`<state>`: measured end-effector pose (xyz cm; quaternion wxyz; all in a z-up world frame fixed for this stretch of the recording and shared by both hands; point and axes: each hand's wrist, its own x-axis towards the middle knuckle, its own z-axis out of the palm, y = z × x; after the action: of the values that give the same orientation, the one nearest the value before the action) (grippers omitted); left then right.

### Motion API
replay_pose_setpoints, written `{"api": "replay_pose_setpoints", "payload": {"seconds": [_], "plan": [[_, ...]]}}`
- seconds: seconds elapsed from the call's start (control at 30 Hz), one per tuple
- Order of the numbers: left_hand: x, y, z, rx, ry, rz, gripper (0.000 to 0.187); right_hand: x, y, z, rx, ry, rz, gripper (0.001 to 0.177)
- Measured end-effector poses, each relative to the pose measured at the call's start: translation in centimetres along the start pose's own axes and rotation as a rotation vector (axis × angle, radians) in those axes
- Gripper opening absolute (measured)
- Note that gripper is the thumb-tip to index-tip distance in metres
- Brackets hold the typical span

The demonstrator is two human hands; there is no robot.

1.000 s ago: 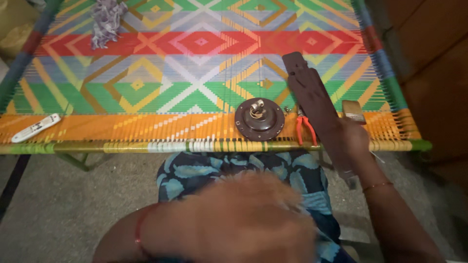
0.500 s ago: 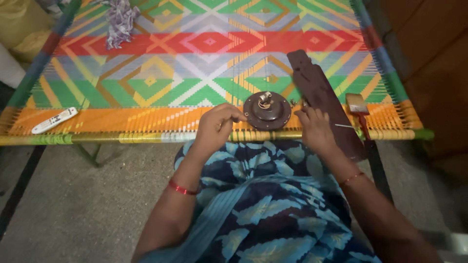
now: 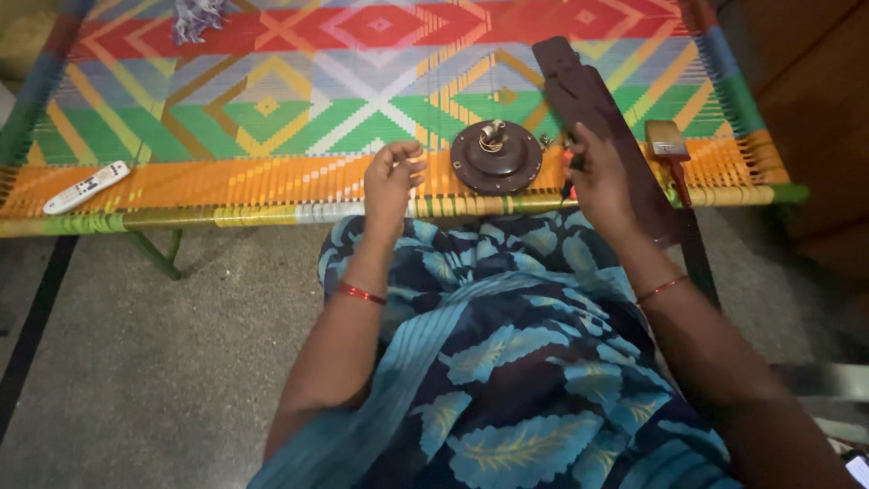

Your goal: The person disassembles a ceiling fan by removing a blade and then uses a screwdriver to loosen screws on the fan motor housing. The person continues to adjust the motor components with the screwdriver.

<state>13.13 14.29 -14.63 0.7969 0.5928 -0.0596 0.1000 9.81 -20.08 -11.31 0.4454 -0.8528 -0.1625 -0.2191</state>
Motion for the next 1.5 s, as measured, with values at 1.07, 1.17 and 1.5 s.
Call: {"api": "replay_pose_setpoints", "payload": {"seconds": [1.07, 1.17, 1.5], "plan": [[-0.4, -15.5, 0.0, 1.495, -0.343, 0.024, 0.073, -8.0, 15.2, 7.0, 0.780, 0.055, 0.772, 0.041], [-0.5, -15.6, -0.6, 1.516, -0.349, -0.014, 0.075, -8.2, 15.4, 7.1, 0.795, 0.033, 0.777, 0.046], [0.6, -13.3, -1.0, 1.568, -0.255, -0.124, 0.062, -7.9, 14.3, 7.1, 0.719, -0.077, 0.711, 0.045]]}}
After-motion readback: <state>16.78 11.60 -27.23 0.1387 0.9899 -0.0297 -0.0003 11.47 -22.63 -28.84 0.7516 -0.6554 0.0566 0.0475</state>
